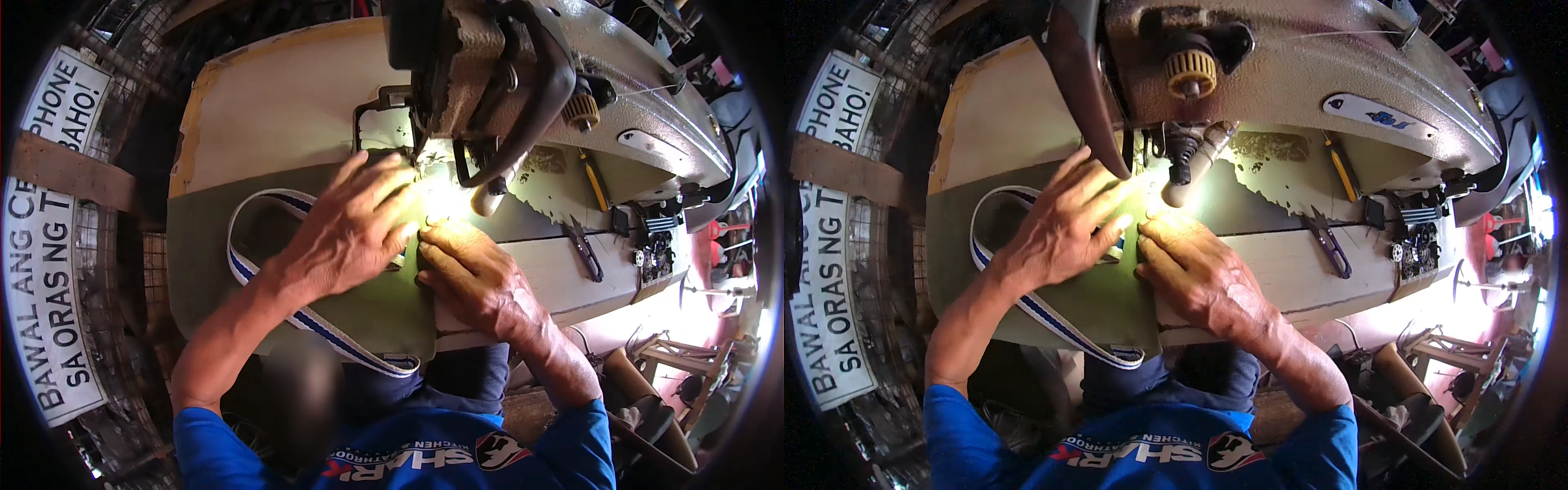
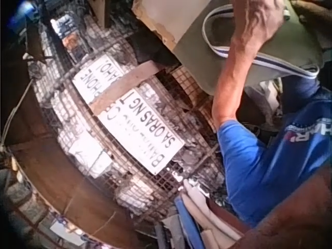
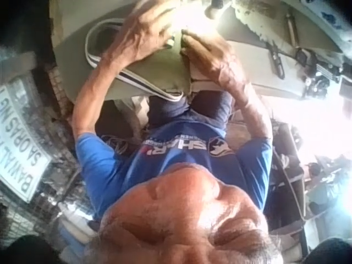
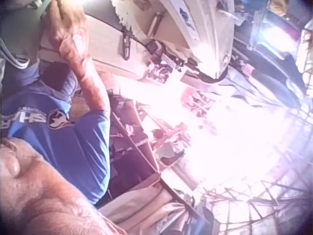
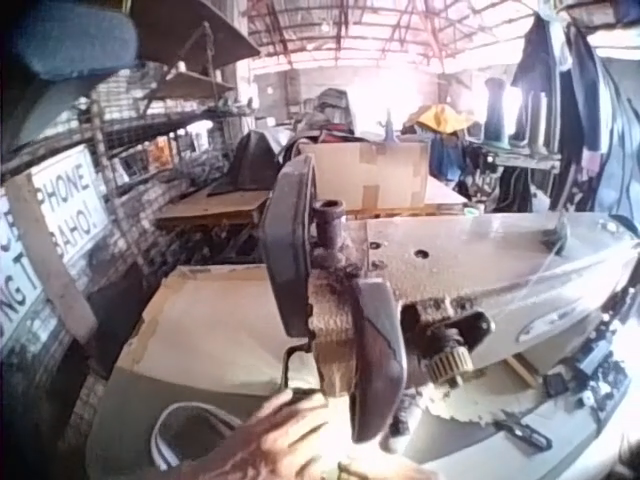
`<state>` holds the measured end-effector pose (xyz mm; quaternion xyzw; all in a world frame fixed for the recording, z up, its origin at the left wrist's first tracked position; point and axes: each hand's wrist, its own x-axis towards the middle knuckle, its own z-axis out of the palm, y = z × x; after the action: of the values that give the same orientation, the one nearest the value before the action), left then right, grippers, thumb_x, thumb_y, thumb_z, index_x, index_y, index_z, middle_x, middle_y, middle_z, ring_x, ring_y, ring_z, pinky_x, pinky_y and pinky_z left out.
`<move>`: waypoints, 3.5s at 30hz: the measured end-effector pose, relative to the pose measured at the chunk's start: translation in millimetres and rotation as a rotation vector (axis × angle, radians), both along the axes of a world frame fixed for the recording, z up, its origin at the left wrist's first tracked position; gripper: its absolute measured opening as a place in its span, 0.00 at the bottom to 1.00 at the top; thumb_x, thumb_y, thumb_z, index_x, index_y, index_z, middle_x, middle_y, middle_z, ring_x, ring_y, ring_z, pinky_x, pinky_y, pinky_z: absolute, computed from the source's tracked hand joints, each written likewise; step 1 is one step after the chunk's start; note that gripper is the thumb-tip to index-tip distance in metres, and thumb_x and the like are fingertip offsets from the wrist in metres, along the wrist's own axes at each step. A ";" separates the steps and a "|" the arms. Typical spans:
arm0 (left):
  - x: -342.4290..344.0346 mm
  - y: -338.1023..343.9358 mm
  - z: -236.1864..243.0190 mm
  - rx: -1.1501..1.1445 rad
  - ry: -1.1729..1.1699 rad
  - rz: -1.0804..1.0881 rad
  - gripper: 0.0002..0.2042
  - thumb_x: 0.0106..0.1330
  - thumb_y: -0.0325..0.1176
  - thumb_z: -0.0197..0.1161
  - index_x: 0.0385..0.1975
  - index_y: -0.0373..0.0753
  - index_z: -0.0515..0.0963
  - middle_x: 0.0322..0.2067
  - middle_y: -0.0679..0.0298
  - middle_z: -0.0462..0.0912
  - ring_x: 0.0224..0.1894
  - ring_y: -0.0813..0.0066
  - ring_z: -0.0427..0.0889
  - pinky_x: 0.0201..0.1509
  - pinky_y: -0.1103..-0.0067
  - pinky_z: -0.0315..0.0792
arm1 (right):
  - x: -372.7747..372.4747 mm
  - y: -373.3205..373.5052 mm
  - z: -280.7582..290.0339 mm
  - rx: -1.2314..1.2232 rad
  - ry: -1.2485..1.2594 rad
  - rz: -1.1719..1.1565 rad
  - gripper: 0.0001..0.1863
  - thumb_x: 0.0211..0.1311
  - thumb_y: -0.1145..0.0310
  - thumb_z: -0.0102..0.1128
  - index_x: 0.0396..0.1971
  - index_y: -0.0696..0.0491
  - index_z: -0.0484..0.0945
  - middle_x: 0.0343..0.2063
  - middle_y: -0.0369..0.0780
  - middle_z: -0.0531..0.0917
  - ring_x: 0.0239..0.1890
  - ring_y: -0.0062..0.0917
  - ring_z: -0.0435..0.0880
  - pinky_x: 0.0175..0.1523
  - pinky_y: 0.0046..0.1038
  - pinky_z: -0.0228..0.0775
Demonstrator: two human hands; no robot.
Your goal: Sewing a strap to fabric using an industrial sewing machine to create a bag.
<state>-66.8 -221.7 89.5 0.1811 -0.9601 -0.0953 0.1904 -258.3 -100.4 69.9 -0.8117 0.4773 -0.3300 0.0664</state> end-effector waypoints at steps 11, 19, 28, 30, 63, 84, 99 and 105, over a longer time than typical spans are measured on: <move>2.9 17.8 -9.8 0.033 0.023 0.065 0.31 0.52 0.38 0.70 0.57 0.31 0.73 0.57 0.49 0.74 0.63 0.52 0.70 0.72 0.57 0.58 | 0.8 -1.0 -4.1 0.020 -0.002 -0.024 0.20 0.56 0.68 0.68 0.47 0.61 0.78 0.50 0.49 0.80 0.56 0.45 0.78 0.61 0.41 0.70; -2.5 -8.3 -10.1 0.024 0.002 0.065 0.31 0.59 0.45 0.66 0.57 0.28 0.71 0.59 0.49 0.72 0.67 0.53 0.67 0.73 0.56 0.58 | 6.3 -6.2 -0.8 0.092 0.021 -0.130 0.25 0.54 0.67 0.69 0.50 0.62 0.76 0.52 0.50 0.78 0.55 0.44 0.78 0.61 0.41 0.70; 5.7 23.3 -10.3 0.017 0.011 0.119 0.28 0.57 0.37 0.68 0.57 0.31 0.72 0.57 0.50 0.73 0.65 0.51 0.69 0.73 0.56 0.56 | 4.7 -4.4 -10.9 0.029 0.030 -0.141 0.24 0.55 0.65 0.69 0.51 0.60 0.76 0.54 0.49 0.78 0.55 0.45 0.77 0.63 0.42 0.68; 5.2 21.4 -11.3 0.016 0.012 0.117 0.28 0.57 0.37 0.68 0.56 0.31 0.72 0.57 0.50 0.72 0.65 0.51 0.69 0.73 0.56 0.56 | 3.9 -3.4 -11.0 0.048 0.038 -0.144 0.23 0.56 0.64 0.68 0.51 0.59 0.77 0.54 0.48 0.78 0.55 0.45 0.78 0.63 0.43 0.68; -7.2 -55.0 -14.4 -0.144 -0.050 0.148 0.27 0.61 0.44 0.68 0.56 0.36 0.71 0.60 0.53 0.71 0.67 0.54 0.67 0.73 0.56 0.58 | 5.2 -5.7 -1.8 0.111 0.042 -0.152 0.24 0.56 0.68 0.68 0.51 0.62 0.76 0.52 0.49 0.80 0.53 0.45 0.78 0.62 0.41 0.69; 1.3 23.2 -12.5 -0.016 0.032 0.106 0.26 0.58 0.36 0.66 0.56 0.31 0.72 0.57 0.47 0.73 0.64 0.49 0.68 0.72 0.57 0.59 | 4.0 -4.4 -8.7 0.006 -0.001 -0.155 0.21 0.55 0.70 0.66 0.49 0.60 0.77 0.51 0.49 0.79 0.53 0.45 0.78 0.61 0.41 0.70; 11.1 45.4 -8.3 -0.168 0.013 -0.029 0.21 0.57 0.28 0.67 0.51 0.32 0.76 0.54 0.52 0.75 0.61 0.52 0.71 0.68 0.60 0.64 | -0.4 40.5 0.6 0.065 -0.008 -0.014 0.22 0.48 0.73 0.61 0.47 0.61 0.79 0.49 0.48 0.79 0.56 0.42 0.78 0.63 0.44 0.70; 12.8 59.0 -9.4 -0.032 0.087 0.002 0.18 0.59 0.29 0.66 0.49 0.34 0.78 0.51 0.57 0.77 0.56 0.56 0.74 0.63 0.63 0.68 | -0.3 60.5 -3.6 0.053 0.057 0.010 0.27 0.46 0.67 0.64 0.49 0.62 0.78 0.52 0.49 0.78 0.60 0.43 0.75 0.68 0.47 0.65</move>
<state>-53.9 -162.7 80.1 0.1750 -0.9521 -0.0877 0.2349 -258.6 -39.9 66.3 -0.8212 0.4834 -0.2936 0.0760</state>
